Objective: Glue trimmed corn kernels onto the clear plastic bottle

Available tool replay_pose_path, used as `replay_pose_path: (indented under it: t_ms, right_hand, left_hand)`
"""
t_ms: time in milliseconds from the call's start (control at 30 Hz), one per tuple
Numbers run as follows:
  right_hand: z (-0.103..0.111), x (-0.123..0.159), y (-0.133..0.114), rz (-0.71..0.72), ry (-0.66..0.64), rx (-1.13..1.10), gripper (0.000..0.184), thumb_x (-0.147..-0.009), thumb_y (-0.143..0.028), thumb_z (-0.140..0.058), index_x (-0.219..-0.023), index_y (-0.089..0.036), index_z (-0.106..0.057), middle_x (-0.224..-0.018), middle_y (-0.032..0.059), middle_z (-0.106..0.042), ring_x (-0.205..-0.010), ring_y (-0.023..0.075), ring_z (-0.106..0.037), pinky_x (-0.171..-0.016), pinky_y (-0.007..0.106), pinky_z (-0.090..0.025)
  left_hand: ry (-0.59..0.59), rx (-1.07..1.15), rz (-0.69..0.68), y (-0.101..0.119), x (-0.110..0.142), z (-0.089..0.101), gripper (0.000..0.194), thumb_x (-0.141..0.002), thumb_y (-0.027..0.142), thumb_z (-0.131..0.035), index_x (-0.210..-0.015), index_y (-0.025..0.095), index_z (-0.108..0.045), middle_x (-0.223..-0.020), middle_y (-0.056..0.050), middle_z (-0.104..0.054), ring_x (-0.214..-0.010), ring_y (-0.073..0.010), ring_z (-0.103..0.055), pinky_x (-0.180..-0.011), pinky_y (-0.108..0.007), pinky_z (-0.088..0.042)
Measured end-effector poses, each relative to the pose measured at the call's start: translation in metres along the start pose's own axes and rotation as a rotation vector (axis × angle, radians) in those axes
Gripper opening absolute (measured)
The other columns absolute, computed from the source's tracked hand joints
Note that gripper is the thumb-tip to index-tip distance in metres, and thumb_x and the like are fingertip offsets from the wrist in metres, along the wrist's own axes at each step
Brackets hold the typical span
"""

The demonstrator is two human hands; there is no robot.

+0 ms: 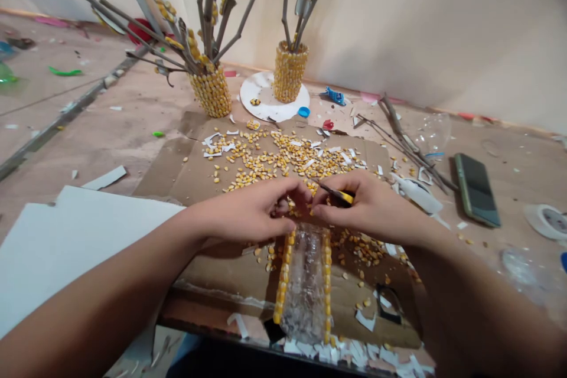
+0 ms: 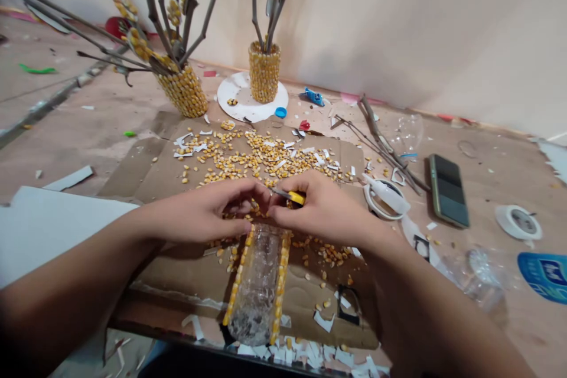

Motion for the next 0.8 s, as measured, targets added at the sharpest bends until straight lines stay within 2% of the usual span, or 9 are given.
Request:
replay_pose_path:
  t_ms: [67,133,267,367,467,567,700,800]
  right_hand:
    - [0.000,0.002,-0.002,0.089,0.094,0.035,0.016,-0.088,-0.023,-0.068,-0.073,-0.018,-0.073,-0.063,-0.0040,-0.054,-0.060,0.0100,-0.047,-0.058,0.025,-0.036]
    - [-0.002,0.003,-0.005,0.201,0.184,0.090,0.015,-0.089,-0.021,-0.069,-0.075,-0.018,-0.072,-0.064,-0.0031,-0.057,-0.061,0.0106,-0.049,-0.059,0.026,-0.038]
    - [-0.005,0.003,-0.008,0.431,0.280,0.136,0.011,-0.092,-0.019,-0.070,-0.082,-0.019,-0.073,-0.077,0.0024,-0.070,-0.070,0.0144,-0.061,-0.066,0.029,-0.047]
    - [-0.006,0.002,-0.007,0.517,0.298,0.123,0.007,-0.093,-0.018,-0.071,-0.087,-0.021,-0.075,-0.081,0.0043,-0.074,-0.074,0.0164,-0.067,-0.069,0.031,-0.051]
    - [-0.007,0.003,-0.006,0.515,0.317,0.130,0.005,-0.093,-0.021,-0.073,-0.090,-0.022,-0.077,-0.085,0.0054,-0.077,-0.078,0.0175,-0.071,-0.072,0.032,-0.054]
    - [-0.009,0.007,-0.008,0.451,0.351,0.176,0.007,-0.094,-0.023,-0.073,-0.096,-0.022,-0.079,-0.089,0.0057,-0.079,-0.079,0.0177,-0.072,-0.073,0.032,-0.054]
    - [-0.012,0.010,-0.011,0.237,0.347,0.191,0.023,-0.097,-0.032,-0.068,-0.080,-0.020,-0.077,-0.070,0.0019,-0.072,-0.059,0.0133,-0.058,-0.057,0.029,-0.043]
    - [-0.013,0.009,-0.014,0.148,0.318,0.144,0.029,-0.097,-0.038,-0.069,-0.075,-0.020,-0.075,-0.065,0.0004,-0.068,-0.056,0.0123,-0.052,-0.054,0.028,-0.038]
  left_hand:
    - [0.101,-0.005,-0.010,0.007,0.001,0.002,0.022,-0.087,0.022,-0.068,-0.108,0.018,-0.065,-0.090,0.000,-0.065,-0.074,-0.0136,-0.055,-0.065,-0.026,-0.042]
    - [0.150,0.035,-0.022,0.012,0.002,0.002,0.015,-0.091,0.029,-0.066,-0.098,0.016,-0.068,-0.085,-0.001,-0.066,-0.075,-0.0141,-0.056,-0.067,-0.027,-0.043]
    - [0.147,0.133,-0.041,0.012,-0.001,0.000,0.022,-0.094,0.033,-0.065,-0.086,0.014,-0.073,-0.082,-0.003,-0.071,-0.077,-0.0149,-0.060,-0.072,-0.027,-0.046]
    - [0.161,0.218,-0.044,0.009,-0.002,-0.001,0.020,-0.090,0.033,-0.071,-0.082,0.014,-0.074,-0.077,-0.001,-0.071,-0.073,-0.0130,-0.060,-0.070,-0.026,-0.046]
    - [0.193,0.241,-0.046,0.008,-0.003,0.000,0.020,-0.088,0.033,-0.075,-0.080,0.014,-0.075,-0.076,-0.002,-0.072,-0.072,-0.0128,-0.061,-0.070,-0.025,-0.046]
    - [0.253,0.232,-0.013,0.009,-0.002,0.002,0.022,-0.084,0.036,-0.079,-0.082,0.014,-0.076,-0.076,-0.002,-0.073,-0.072,-0.0134,-0.061,-0.068,-0.026,-0.046]
    - [0.324,0.220,0.020,0.009,-0.002,-0.001,0.025,-0.081,0.038,-0.084,-0.081,0.014,-0.077,-0.074,-0.002,-0.071,-0.069,-0.0131,-0.059,-0.064,-0.026,-0.043]
    - [0.378,0.241,0.030,0.010,-0.002,-0.008,0.024,-0.082,0.037,-0.083,-0.078,0.015,-0.076,-0.074,-0.002,-0.071,-0.069,-0.0124,-0.058,-0.063,-0.025,-0.042]
Point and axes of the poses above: each hand's wrist, its own x-axis away from the middle knuckle, its own z-axis out of the back of the hand, y = z × x, the point moved 1 cm from there along -x, towards the middle knuckle
